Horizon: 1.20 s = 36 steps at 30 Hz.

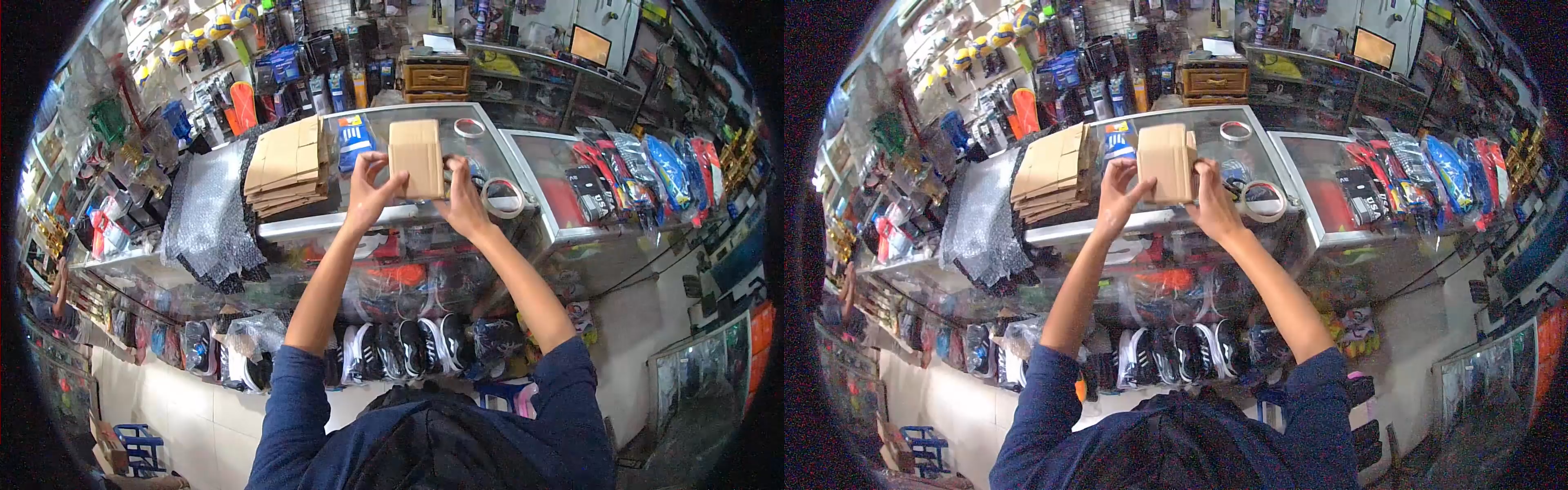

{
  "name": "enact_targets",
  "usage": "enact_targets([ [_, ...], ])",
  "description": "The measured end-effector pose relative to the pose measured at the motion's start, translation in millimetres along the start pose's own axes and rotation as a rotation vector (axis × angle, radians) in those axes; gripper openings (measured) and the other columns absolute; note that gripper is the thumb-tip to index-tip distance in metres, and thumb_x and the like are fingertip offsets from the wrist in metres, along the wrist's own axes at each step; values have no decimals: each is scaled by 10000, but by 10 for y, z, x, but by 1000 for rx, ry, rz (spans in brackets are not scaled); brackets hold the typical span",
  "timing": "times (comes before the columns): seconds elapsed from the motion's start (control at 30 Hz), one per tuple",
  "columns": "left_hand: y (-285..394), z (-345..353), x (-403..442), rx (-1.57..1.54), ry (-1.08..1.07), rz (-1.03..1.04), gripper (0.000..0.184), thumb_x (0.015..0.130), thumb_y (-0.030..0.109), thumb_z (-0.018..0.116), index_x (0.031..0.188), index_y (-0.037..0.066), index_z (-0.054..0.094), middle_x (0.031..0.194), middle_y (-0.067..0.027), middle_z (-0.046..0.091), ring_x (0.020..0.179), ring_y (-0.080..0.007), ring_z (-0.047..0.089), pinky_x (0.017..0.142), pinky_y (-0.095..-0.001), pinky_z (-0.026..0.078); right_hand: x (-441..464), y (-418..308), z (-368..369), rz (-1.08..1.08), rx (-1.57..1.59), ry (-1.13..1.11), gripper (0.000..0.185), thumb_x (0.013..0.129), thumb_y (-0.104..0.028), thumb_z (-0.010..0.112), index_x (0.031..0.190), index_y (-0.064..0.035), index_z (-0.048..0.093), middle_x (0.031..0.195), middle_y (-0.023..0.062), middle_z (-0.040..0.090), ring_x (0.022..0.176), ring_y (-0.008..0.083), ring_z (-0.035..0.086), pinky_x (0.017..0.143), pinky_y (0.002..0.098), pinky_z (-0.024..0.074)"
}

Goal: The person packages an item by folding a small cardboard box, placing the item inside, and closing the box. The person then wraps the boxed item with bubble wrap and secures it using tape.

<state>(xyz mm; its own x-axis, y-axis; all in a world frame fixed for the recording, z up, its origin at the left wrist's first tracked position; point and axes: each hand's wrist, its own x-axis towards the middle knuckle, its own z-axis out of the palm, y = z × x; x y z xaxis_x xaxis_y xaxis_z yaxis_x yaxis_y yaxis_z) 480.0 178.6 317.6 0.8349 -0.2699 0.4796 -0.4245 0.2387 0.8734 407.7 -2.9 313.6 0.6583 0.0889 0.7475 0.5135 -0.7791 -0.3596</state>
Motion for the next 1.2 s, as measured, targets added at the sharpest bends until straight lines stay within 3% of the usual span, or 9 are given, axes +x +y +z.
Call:
enact_targets([
  [0.17, -85, -87, -305, 25, -126, 15, 611, 708, 72, 757, 1166, 86, 353, 1204, -65, 409, 1217, -194, 392, 978, -415, 411, -235, 158, -69, 35, 205, -108, 463, 672, 16, 522, 1121, 27, 409, 1236, 189, 380, 1171, 348, 427, 947, 367, 404],
  [0.27, -38, -16, -390, 90, -153, -3, 657, 681, 74, 774, 1175, 88, 342, 1212, -74, 404, 1214, -205, 398, 995, -427, 415, -216, 327, -45, 430, 752, -105, 206, 827, -79, 446, 986, 5, 547, 1002, 89, 557, 959, 177, 545, 827, 292, 434],
  [0.43, 111, 143, -381, 209, -87, -18, 626, 734, 150, 751, 1192, 70, 332, 1184, -105, 415, 1141, -225, 463, 918, -415, 485, 29, 485, 73, 506, 577, -43, 150, 860, -105, 564, 987, -33, 527, 833, 39, 572, 773, 116, 542, 686, 261, 444],
  [0.63, 74, 72, -264, -104, 118, -202, 522, 845, 157, 624, 1245, 60, 303, 1221, -159, 381, 988, -224, 559, 751, -334, 535, 63, 426, 58, 563, 463, -100, 398, 772, 18, 649, 1130, -58, 492, 874, 61, 566, 747, 117, 564, 623, 260, 469],
  [0.77, -312, -138, -178, 567, 53, -54, 709, 835, 173, 625, 1390, 102, 191, 1361, -220, 265, 1126, -347, 490, 965, -411, 403, 91, 273, -31, 575, 444, -110, 544, 715, -93, 707, 1212, -115, 490, 820, 82, 598, 725, 186, 621, 634, 315, 489],
  [0.83, -97, -133, -143, 670, 58, 172, 588, 857, 170, 590, 1377, 97, 325, 1367, -238, 324, 1211, -374, 428, 1046, -416, 301, 115, 363, 17, 572, 405, -131, 528, 720, -96, 710, 1204, -111, 499, 842, 91, 604, 738, 192, 625, 640, 316, 491],
  [0.9, 69, -153, -37, 571, -359, 175, 385, 912, 175, 525, 1275, 50, 492, 1421, -180, 337, 1301, -308, 347, 1047, -376, 303, 145, 413, 14, 569, 362, -152, 512, 726, -100, 712, 1195, -107, 507, 863, 100, 609, 750, 197, 630, 646, 316, 493],
  [1.1, 187, -140, 40, 515, -457, 22, 423, 923, 279, 504, 1282, 55, 508, 1439, -187, 320, 1330, -293, 317, 1060, -381, 289, 265, 233, -191, 632, 416, -359, 768, 699, -277, 796, 1315, -32, 407, 1084, 145, 545, 941, 210, 573, 779, 332, 487],
  [1.2, 262, -105, -9, 580, -455, 8, 549, 853, 369, 597, 1288, 49, 502, 1436, -184, 326, 1326, -291, 324, 1072, -386, 276, 212, 245, -195, 418, 407, -413, 1147, 511, -593, 811, 1351, 29, 340, 1255, 242, 472, 1210, 340, 440, 1013, 406, 351],
])
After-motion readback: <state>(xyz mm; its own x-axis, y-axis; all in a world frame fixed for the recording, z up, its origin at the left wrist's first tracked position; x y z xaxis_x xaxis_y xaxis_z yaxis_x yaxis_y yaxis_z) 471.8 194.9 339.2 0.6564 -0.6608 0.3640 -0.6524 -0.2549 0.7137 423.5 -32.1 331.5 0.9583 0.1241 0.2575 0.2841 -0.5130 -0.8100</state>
